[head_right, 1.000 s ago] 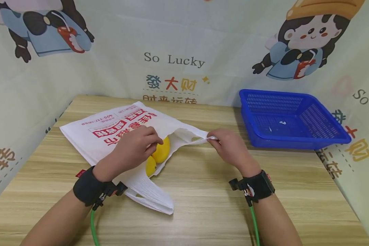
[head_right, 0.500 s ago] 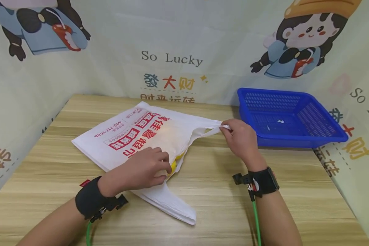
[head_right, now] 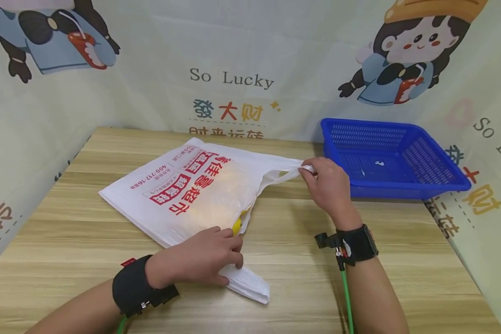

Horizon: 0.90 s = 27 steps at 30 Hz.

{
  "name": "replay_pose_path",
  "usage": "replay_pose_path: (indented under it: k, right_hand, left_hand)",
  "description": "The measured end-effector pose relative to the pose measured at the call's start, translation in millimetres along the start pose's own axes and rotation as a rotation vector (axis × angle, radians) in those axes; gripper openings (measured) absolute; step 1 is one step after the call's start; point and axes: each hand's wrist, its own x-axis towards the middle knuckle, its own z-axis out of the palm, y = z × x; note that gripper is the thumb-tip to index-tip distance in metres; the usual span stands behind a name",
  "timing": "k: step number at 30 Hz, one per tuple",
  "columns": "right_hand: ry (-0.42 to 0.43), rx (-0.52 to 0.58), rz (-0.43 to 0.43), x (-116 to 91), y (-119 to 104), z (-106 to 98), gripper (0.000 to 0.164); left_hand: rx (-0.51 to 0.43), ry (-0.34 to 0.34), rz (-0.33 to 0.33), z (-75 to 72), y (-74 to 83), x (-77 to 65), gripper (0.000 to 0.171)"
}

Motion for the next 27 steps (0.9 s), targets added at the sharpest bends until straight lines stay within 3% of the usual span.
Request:
replay_pose_path:
  k: [10,19,23,27]
  right_hand:
    - [0.000,0.012,0.002,1,0,-2,0.015]
    - [0.017,0.088,-0.035,0,0,-2,0.009]
    - [-0.014,0.161,-0.054,0,-3,-5,0.007]
    - [-0.074,0.198,-0.073,-1,-8,-9,0.009]
  left_hand:
    - [0.045,-0.006,0.026,10.2,8.1,2.4,0.027]
    - [0.119,-0.006,0.006,19.5,16.5,5.8,0.017]
    - [0.141,0.025,0.006,23.0,18.4,7.4,0.009]
    - [0.134,0.098,0.017,20.0,16.7,7.9,0.008]
